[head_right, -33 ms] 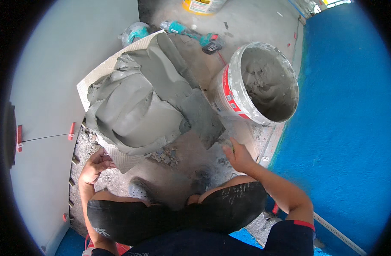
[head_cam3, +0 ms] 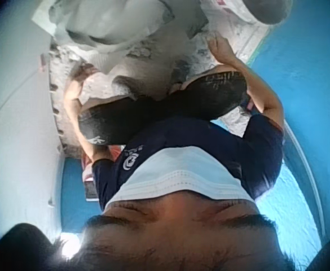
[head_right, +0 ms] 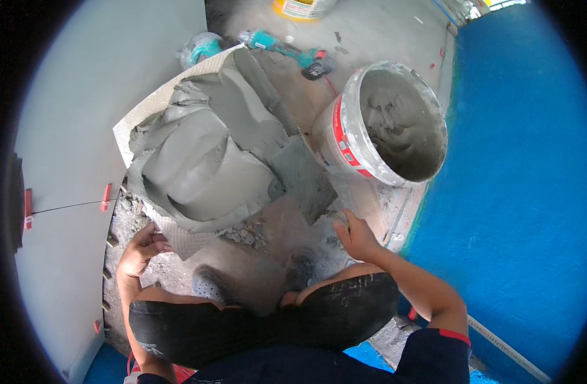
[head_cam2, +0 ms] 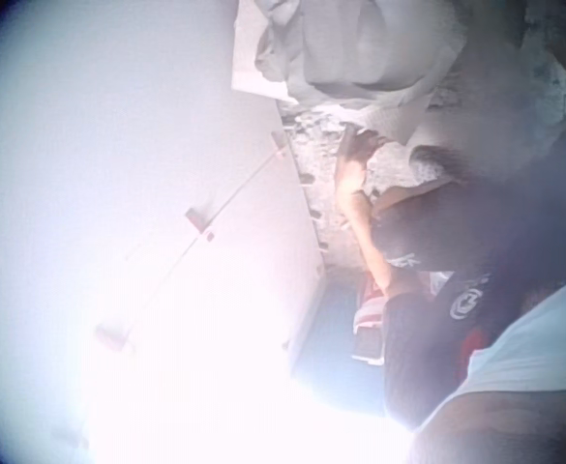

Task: The person measures a ceramic tile with a tape measure, then carries it to a wall section and checks the fit. Finally, they scoop tile adhesive from a bucket and spread it onto the back of the tile using a trowel.

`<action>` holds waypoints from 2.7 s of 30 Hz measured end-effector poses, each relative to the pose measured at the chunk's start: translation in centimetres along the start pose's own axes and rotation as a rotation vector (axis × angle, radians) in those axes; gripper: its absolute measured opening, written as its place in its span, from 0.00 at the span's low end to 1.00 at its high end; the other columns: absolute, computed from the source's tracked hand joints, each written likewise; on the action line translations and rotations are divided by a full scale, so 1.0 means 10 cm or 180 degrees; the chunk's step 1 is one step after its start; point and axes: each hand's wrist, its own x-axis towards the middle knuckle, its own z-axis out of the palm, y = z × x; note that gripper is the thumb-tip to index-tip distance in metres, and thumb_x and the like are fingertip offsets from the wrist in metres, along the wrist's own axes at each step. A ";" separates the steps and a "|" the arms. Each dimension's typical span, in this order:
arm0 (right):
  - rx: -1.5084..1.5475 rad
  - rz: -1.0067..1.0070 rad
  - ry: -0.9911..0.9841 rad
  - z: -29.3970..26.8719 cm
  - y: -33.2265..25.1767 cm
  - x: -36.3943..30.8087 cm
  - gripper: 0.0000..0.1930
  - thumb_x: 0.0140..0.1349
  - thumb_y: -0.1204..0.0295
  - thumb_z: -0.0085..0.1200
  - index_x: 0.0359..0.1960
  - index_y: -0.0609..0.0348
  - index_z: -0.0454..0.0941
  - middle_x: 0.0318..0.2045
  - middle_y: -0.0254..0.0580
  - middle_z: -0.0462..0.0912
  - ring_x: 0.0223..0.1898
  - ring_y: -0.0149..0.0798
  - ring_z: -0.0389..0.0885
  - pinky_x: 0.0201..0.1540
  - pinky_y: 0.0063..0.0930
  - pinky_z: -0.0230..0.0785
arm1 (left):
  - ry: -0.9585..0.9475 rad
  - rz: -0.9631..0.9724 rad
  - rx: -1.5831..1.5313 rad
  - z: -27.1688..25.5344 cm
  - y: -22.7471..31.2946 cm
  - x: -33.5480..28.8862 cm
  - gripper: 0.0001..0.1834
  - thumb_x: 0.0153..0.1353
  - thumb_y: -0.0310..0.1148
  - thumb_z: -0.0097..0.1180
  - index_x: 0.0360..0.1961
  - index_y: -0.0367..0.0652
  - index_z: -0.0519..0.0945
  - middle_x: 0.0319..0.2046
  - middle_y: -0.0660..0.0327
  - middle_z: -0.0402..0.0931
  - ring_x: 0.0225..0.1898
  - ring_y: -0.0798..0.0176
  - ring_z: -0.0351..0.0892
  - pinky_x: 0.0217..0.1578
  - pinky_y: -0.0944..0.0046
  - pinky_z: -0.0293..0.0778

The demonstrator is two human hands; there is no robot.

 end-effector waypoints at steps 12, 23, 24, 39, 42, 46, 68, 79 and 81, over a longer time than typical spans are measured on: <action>0.0348 -0.0240 -0.0125 -0.13 0.34 -0.25 0.21 0.72 0.52 0.50 0.44 0.61 0.77 0.26 0.41 0.81 0.26 0.43 0.80 0.32 0.41 0.73 | 0.0310 0.0168 -0.0132 0.01 -0.22 -0.02 0.32 0.58 0.15 0.56 0.66 0.28 0.66 0.44 0.54 0.77 0.46 0.58 0.78 0.51 0.56 0.79; -0.0763 -0.0964 -0.1509 0.14 -0.94 0.27 0.30 0.69 0.47 0.52 0.51 0.68 0.79 0.32 0.66 0.83 0.37 0.62 0.84 0.42 0.48 0.75 | 0.0116 0.0446 0.0043 0.22 -0.11 -0.07 0.34 0.46 0.15 0.55 0.60 0.32 0.72 0.44 0.59 0.78 0.42 0.63 0.78 0.46 0.63 0.76; -0.0920 -0.0923 -0.1604 0.14 -1.01 0.28 0.31 0.69 0.46 0.52 0.51 0.68 0.79 0.32 0.66 0.83 0.38 0.63 0.84 0.42 0.48 0.75 | 0.0097 0.0467 0.0093 0.21 -0.14 -0.07 0.35 0.45 0.15 0.55 0.61 0.32 0.72 0.45 0.59 0.78 0.42 0.64 0.78 0.46 0.64 0.76; -0.1318 -0.1817 -0.1465 -0.04 -1.57 0.22 0.27 0.63 0.47 0.60 0.42 0.63 0.75 0.28 0.61 0.82 0.35 0.64 0.84 0.38 0.51 0.74 | -0.0160 0.0931 -0.0462 0.13 -0.32 -0.08 0.38 0.44 0.14 0.48 0.63 0.32 0.74 0.46 0.58 0.82 0.44 0.64 0.80 0.49 0.66 0.75; -0.1836 -0.2088 -0.0886 0.28 -1.49 0.30 0.27 0.62 0.48 0.62 0.44 0.62 0.72 0.26 0.60 0.82 0.32 0.62 0.84 0.35 0.50 0.75 | -0.0146 0.0995 -0.0563 0.13 -0.40 -0.06 0.36 0.44 0.14 0.47 0.61 0.33 0.77 0.44 0.59 0.81 0.43 0.64 0.80 0.48 0.67 0.75; -0.2347 -0.2028 -0.0946 0.47 -1.38 0.35 0.28 0.62 0.48 0.62 0.45 0.62 0.71 0.24 0.58 0.82 0.28 0.61 0.84 0.32 0.49 0.76 | -0.0096 0.1029 -0.0693 0.10 -0.50 -0.02 0.36 0.42 0.14 0.46 0.59 0.34 0.78 0.44 0.60 0.81 0.41 0.64 0.80 0.47 0.68 0.75; -0.0306 -0.0118 -0.3263 0.92 -3.15 0.21 0.30 0.75 0.43 0.40 0.38 0.64 0.70 0.18 0.41 0.74 0.19 0.35 0.75 0.26 0.35 0.69 | 0.2242 0.1361 -0.2142 -0.67 -0.81 -0.38 0.31 0.47 0.10 0.40 0.55 0.28 0.76 0.44 0.50 0.82 0.45 0.53 0.83 0.56 0.54 0.77; -0.0165 -0.0015 -0.1873 0.11 -3.78 0.43 0.30 0.76 0.42 0.37 0.36 0.60 0.70 0.18 0.34 0.70 0.17 0.31 0.74 0.19 0.27 0.66 | 0.2135 0.1077 -0.2328 -0.78 -0.97 -0.31 0.29 0.45 0.09 0.40 0.52 0.29 0.77 0.42 0.51 0.82 0.41 0.56 0.84 0.50 0.58 0.81; -0.0554 -0.0247 -0.2069 0.33 -3.78 0.46 0.31 0.75 0.40 0.36 0.35 0.61 0.69 0.18 0.36 0.71 0.16 0.32 0.75 0.20 0.30 0.68 | 0.2170 0.1047 -0.2382 -0.76 -0.96 -0.24 0.29 0.45 0.09 0.39 0.52 0.30 0.77 0.42 0.51 0.82 0.41 0.56 0.84 0.50 0.58 0.81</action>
